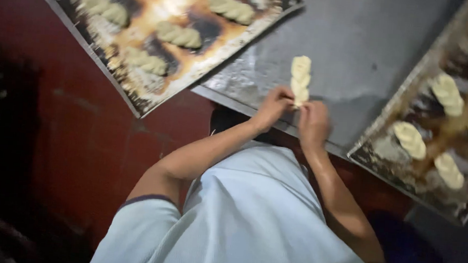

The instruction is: Shaping pre-portioned dough strips into braided loaves and placing them on baking trays.

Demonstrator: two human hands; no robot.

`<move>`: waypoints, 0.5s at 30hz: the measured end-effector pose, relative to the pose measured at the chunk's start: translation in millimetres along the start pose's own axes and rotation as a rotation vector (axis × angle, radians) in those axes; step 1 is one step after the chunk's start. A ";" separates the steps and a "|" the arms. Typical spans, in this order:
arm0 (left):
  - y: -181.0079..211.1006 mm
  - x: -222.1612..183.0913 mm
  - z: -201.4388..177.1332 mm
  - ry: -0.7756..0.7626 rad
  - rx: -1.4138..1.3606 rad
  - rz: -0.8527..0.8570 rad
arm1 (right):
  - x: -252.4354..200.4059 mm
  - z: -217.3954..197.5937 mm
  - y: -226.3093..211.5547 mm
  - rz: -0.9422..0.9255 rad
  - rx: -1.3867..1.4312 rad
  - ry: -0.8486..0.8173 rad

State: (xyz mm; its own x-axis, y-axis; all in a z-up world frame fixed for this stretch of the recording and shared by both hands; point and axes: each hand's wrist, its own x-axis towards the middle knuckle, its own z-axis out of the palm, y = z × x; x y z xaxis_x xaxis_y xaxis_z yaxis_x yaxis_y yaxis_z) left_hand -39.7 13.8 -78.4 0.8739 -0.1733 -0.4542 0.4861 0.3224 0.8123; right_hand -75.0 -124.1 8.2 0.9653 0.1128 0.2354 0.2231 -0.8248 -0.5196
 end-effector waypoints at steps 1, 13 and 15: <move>6.6 -0.6 -2.7 -0.016 0.103 -0.033 | 8.2 -7.0 -11.4 0.187 -0.007 -0.059; 167.2 -1.1 -176.0 0.221 0.450 0.255 | 193.4 -16.5 -101.7 0.050 0.157 -0.323; 208.1 1.1 -223.0 0.298 0.464 0.326 | 238.5 -4.0 -148.8 -0.011 0.225 -0.307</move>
